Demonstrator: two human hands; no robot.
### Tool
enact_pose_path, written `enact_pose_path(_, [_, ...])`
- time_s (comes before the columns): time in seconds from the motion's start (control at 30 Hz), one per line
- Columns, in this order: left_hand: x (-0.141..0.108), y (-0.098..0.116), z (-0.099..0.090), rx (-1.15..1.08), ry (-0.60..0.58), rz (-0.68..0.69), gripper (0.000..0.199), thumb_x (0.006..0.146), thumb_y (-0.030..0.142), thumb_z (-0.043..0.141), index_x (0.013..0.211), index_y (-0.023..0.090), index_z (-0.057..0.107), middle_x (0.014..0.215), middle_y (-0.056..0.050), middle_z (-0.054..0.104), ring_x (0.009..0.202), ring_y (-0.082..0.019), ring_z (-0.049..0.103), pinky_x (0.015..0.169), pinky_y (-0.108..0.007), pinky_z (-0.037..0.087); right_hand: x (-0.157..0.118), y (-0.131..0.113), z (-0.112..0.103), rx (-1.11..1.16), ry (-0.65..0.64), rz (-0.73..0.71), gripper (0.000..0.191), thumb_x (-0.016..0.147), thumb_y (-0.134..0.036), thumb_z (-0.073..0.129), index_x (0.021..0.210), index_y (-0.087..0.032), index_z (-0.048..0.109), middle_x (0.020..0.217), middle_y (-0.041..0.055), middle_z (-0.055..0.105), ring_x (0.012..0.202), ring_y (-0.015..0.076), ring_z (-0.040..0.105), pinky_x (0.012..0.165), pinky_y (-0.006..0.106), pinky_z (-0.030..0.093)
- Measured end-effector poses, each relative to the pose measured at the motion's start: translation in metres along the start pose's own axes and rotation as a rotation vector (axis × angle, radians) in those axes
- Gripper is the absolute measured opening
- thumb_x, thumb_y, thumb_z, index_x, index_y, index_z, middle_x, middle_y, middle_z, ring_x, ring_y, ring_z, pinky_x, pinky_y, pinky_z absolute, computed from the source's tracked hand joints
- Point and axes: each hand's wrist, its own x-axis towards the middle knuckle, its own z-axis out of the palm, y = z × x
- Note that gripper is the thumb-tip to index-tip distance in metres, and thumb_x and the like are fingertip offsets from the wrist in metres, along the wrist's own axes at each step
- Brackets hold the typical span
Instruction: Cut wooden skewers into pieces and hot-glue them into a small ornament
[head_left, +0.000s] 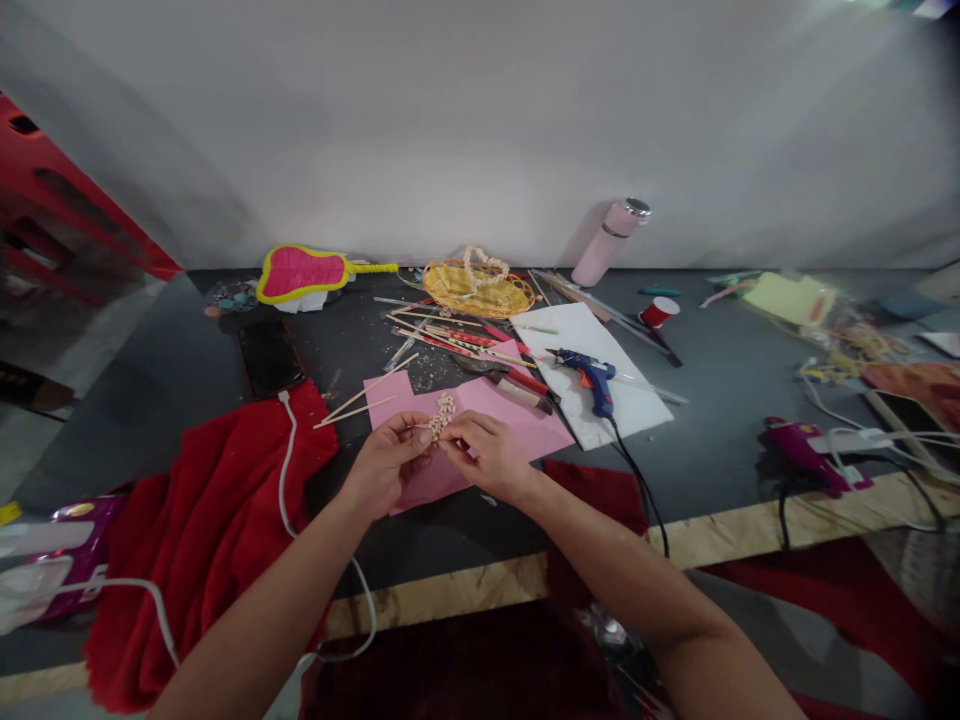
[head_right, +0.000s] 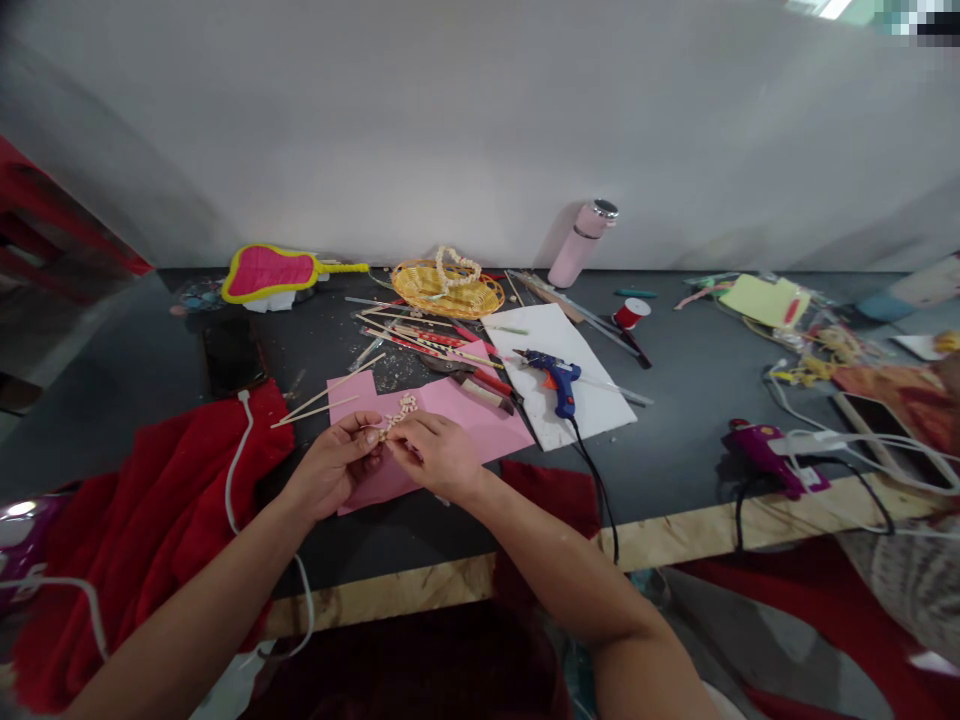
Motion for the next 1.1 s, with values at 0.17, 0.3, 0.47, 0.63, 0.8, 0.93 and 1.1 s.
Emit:
enact_pose_path(0.17, [0.0,0.0005,-0.001,-0.006,-0.015,0.007,0.032,0.061,0.014,0.076,0.088,0.015,0.059,0.067,0.001,0.063,0.053,-0.006,0.056,0.052,-0.015,0.046,-0.0005,0.001,-0.0018,0.066,0.017,-0.013,0.007,0.085,-0.022,0.05,0.087,-0.022,0.056,0.084,0.0038,0.061,0.08,0.0149,0.057,0.075,0.028,0.048])
enact_pose_path(0.3, [0.0,0.0024,-0.0022,0.007,-0.016,0.009,0.032,0.062,0.016,0.076,0.09,0.015,0.059,0.068,0.0,0.064,0.054,-0.006,0.056,0.053,-0.015,0.045,-0.0006,0.001,-0.006,0.187,0.055,0.041,0.011,0.084,-0.025,0.055,0.094,-0.021,0.055,0.083,0.0033,0.057,0.072,0.0134,0.055,0.068,0.027,0.048])
enact_pose_path(0.47, [-0.0012,0.003,-0.0022,0.055,-0.065,-0.014,0.034,0.063,0.018,0.075,0.092,0.015,0.058,0.07,-0.001,0.064,0.052,-0.005,0.054,0.051,-0.015,0.043,0.0007,0.0,-0.0089,0.309,-0.053,0.063,0.033,0.082,-0.029,0.058,0.113,-0.021,0.052,0.097,0.0063,0.054,0.077,0.0135,0.053,0.071,0.029,0.049])
enact_pose_path(0.63, [-0.0007,0.0007,-0.0038,0.108,-0.085,-0.015,0.04,0.063,0.02,0.076,0.098,0.015,0.057,0.072,-0.001,0.064,0.054,-0.006,0.055,0.052,-0.016,0.043,0.0003,0.0012,-0.0068,0.371,-0.088,0.029,0.029,0.084,-0.027,0.056,0.111,-0.019,0.055,0.098,0.0073,0.055,0.084,0.015,0.055,0.076,0.031,0.048])
enact_pose_path(0.8, [0.0015,-0.0014,-0.0064,0.125,-0.12,0.005,0.043,0.064,0.019,0.075,0.102,0.015,0.056,0.068,0.001,0.062,0.052,-0.006,0.053,0.051,-0.016,0.042,-0.0003,0.0012,-0.0055,0.369,-0.082,0.022,0.019,0.085,-0.025,0.054,0.103,-0.019,0.057,0.094,0.0071,0.057,0.079,0.0143,0.056,0.072,0.029,0.049])
enact_pose_path(0.93, [0.0006,-0.0002,-0.0041,0.102,-0.087,0.012,0.041,0.065,0.019,0.074,0.101,0.015,0.056,0.066,0.002,0.06,0.053,-0.006,0.054,0.053,-0.016,0.042,0.0009,-0.0004,-0.0064,0.335,-0.046,0.021,0.016,0.085,-0.023,0.054,0.1,-0.019,0.058,0.091,0.0068,0.057,0.078,0.0139,0.056,0.07,0.028,0.049])
enact_pose_path(1.1, [-0.0026,0.002,-0.0007,0.091,-0.069,0.014,0.041,0.065,0.019,0.074,0.101,0.016,0.056,0.068,0.002,0.06,0.056,-0.006,0.055,0.056,-0.017,0.044,0.0022,-0.0004,-0.0065,0.3,-0.009,-0.001,0.014,0.084,-0.022,0.054,0.097,-0.018,0.058,0.089,0.0062,0.057,0.078,0.0137,0.055,0.07,0.027,0.049])
